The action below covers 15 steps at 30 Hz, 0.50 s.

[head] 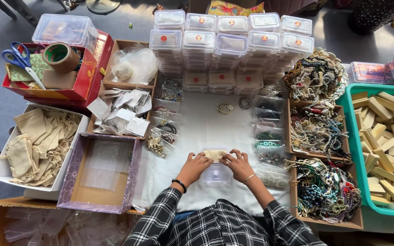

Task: The person sorts various jewelry components, including necklaces and beads, into small bags and containers by hand.

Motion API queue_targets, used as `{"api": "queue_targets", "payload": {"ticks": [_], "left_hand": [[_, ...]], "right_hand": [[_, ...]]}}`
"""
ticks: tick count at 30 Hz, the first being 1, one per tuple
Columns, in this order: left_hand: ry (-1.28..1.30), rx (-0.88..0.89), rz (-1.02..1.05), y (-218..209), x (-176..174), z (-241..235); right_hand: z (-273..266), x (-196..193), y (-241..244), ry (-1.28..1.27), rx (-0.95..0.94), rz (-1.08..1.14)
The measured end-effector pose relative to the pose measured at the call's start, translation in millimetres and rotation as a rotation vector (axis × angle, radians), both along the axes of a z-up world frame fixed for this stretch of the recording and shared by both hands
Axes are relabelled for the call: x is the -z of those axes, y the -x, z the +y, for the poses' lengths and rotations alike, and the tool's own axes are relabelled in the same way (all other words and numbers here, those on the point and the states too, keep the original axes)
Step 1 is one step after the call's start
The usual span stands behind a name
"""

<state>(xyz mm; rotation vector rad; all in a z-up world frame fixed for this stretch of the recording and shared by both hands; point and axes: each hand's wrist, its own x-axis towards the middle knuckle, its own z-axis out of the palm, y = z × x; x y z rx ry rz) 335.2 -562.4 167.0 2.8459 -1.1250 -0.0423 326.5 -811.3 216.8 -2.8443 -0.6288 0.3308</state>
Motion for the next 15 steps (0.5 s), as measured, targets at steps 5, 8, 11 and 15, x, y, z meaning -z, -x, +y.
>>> {"api": "queue_targets", "payload": {"ticks": [5, 8, 11, 15], "left_hand": [[-0.032, 0.028, 0.328, -17.3, -118.8, -1.7], [0.081, -0.055, 0.522, -29.8, -79.6, 2.2], [0.376, -0.297, 0.666, -43.5, -10.3, 4.3], [0.371, -0.472, 0.443, -46.4, -15.6, -18.2]], "right_hand": [[-23.4, 17.8, -14.7, -0.073, 0.008, 0.178], [-53.2, 83.7, -20.4, -0.393, 0.094, 0.171], [-38.6, 50.8, -24.3, -0.665, 0.32, 0.302], [-11.7, 14.1, -28.7, -0.77, 0.546, 0.211]]}}
